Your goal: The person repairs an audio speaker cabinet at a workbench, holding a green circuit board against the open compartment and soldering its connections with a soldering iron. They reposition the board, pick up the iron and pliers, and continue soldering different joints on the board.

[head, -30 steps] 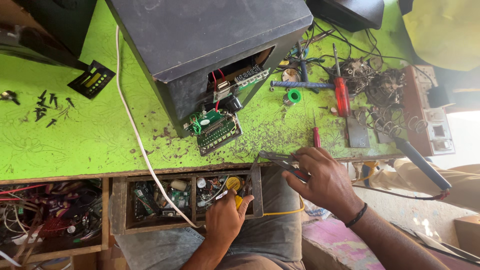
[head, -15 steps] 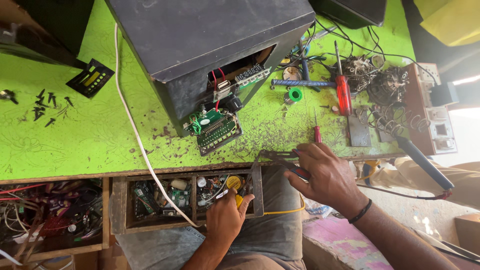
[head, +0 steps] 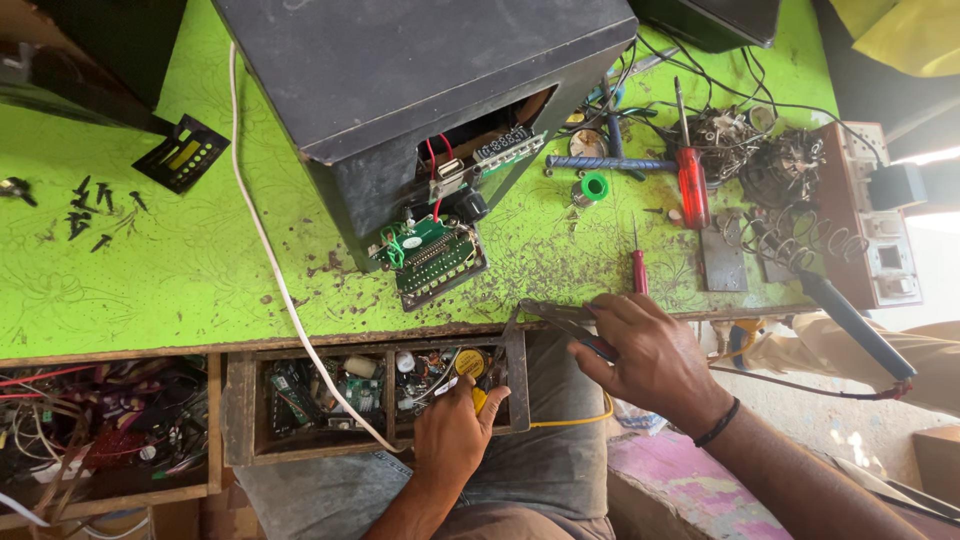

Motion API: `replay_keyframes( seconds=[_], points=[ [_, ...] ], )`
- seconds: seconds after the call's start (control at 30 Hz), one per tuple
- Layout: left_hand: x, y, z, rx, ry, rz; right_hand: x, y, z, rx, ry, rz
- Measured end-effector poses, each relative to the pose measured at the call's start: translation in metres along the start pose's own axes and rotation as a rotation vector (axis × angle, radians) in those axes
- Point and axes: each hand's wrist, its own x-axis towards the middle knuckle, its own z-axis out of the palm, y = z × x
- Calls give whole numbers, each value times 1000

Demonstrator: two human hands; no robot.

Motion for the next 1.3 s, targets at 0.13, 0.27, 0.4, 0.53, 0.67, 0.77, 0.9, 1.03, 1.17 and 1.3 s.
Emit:
replay_keyframes(
  seconds=[0.13,0.27,0.4,0.53,0.67,0.77,0.9,1.03,1.17,1.3],
  points=[
    [2,0,1,14,8,-5,3,-3,-3,10,34,11],
    [3,0,2,-2,31,7,5,-2,-3,-23,-1,19],
    [5,0,4,16,17,0,4,2,2,-76,-59,26],
    [5,-1,5,18,14,-15,4,2,9,-84,-56,19],
    [6,0,6,4,66,16,3,-1,6,-38,-37,56],
    [6,0,6,8,63,11,5,-3,1,-33,-35,54],
    [6,1,5,6,29,-14,8,-5,-2,-51,-54,48],
    [7,3,6,30,64,-4,10,-5,-3,-128,-117,47],
    [8,3,8,40,89,6,12,-3,-2,-169,-176,60],
    [8,2,7,24,85,12,10,-5,-1,-111,-172,103]
  ],
)
